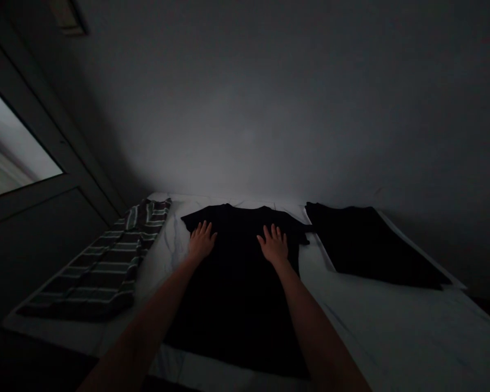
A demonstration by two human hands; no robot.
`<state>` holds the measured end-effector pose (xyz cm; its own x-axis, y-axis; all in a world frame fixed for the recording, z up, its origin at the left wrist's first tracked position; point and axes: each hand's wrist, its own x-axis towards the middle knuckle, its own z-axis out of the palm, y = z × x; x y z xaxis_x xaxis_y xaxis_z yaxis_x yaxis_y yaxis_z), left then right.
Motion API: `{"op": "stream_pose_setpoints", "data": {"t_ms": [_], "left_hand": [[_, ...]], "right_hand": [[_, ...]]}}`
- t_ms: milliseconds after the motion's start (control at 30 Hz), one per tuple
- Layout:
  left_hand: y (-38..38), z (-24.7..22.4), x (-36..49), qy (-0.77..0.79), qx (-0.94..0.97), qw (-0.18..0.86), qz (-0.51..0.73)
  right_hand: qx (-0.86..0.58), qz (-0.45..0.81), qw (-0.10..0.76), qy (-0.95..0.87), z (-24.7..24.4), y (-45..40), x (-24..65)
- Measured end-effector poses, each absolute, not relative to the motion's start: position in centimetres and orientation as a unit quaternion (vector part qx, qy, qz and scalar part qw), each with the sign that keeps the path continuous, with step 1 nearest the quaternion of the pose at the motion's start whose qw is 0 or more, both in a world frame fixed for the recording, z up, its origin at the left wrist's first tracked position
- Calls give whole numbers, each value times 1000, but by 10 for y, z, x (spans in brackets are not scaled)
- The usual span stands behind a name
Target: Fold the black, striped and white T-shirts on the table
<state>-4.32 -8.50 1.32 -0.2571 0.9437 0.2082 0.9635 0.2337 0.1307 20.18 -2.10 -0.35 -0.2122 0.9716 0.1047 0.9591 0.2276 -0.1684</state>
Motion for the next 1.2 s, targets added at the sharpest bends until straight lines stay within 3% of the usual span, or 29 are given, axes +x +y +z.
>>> {"op": "stream_pose_setpoints", "data": {"t_ms": [233,367,533,700,933,1200], "left_hand": [[-73,53,-47,-798,-585,99,-102],[-43,71,11,-697,-704,18,-137],[-7,63,123,-577,-796,-53,-175],[10,37,196,-608,-768,-76,-185],[8,6,214,-624,-755,-50,-197],[10,5,215,-632,-752,-31,-184]], "right_hand": [[-703,-2,219,-676,13,11,240],[-780,25,260,-568,35,28,272],[-783,81,231,-573,37,24,323],[-752,110,193,-621,25,3,346],[-666,86,226,-706,18,0,343],[-613,62,162,-771,25,-11,344]]}}
